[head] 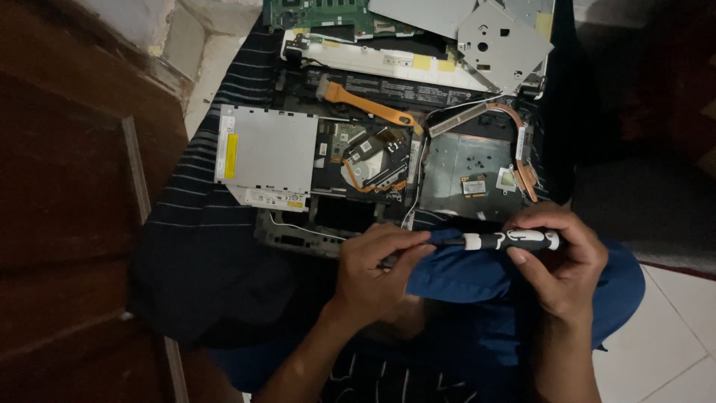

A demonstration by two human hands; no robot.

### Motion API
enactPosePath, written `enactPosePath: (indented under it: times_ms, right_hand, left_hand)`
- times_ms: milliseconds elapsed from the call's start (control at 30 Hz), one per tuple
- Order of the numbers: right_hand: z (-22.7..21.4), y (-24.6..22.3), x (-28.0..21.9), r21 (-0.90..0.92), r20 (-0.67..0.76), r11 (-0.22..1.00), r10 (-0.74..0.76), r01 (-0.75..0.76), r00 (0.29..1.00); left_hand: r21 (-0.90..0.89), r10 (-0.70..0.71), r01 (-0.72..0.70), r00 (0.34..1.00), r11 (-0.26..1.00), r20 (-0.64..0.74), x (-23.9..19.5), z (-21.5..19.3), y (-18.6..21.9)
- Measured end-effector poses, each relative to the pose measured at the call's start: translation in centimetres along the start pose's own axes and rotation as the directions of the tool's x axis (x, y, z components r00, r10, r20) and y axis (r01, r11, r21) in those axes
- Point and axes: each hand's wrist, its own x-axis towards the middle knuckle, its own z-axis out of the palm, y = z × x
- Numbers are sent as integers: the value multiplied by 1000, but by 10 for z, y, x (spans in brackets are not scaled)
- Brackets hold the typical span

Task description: The person disassembles a laptop by removing screws from the bottom casing using a screwdriver. They then use a plastic pry tool to separate the casing and lift it off, exposing the internal components.

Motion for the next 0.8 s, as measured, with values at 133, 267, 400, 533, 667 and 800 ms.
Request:
enactPosePath:
  times_ms: [133,267,400,533,667,800]
  right_hand:
    - [-2,3,0,1,1,1000,-23,23,1000]
    - [-3,5,-2,7,21,998,-68,68,997]
    - [-5,7,-4,37,25,997,-72,71,997]
    - [-4,6,-5,41,5,998,-53,53,999]
    - [-5,9,-5,68,-10,996,-63,63,998]
    - [-6,8,-6,92,-49,994,-60,64,997]
  left_hand:
    - [-10,-11,11,1000,1000,-7,0,-1,1]
    - [-47,-52,53,998,997,24,0,-2,3]
    - [-134,-108,113,993,985,45,3,-3,9]
    - [-150,-103,118,989,982,103,-2,-2,2]
    - [-321,-164,188,981,928,99,-4,1,2]
    - [-358,-187,197,980,913,63,-3,3,2]
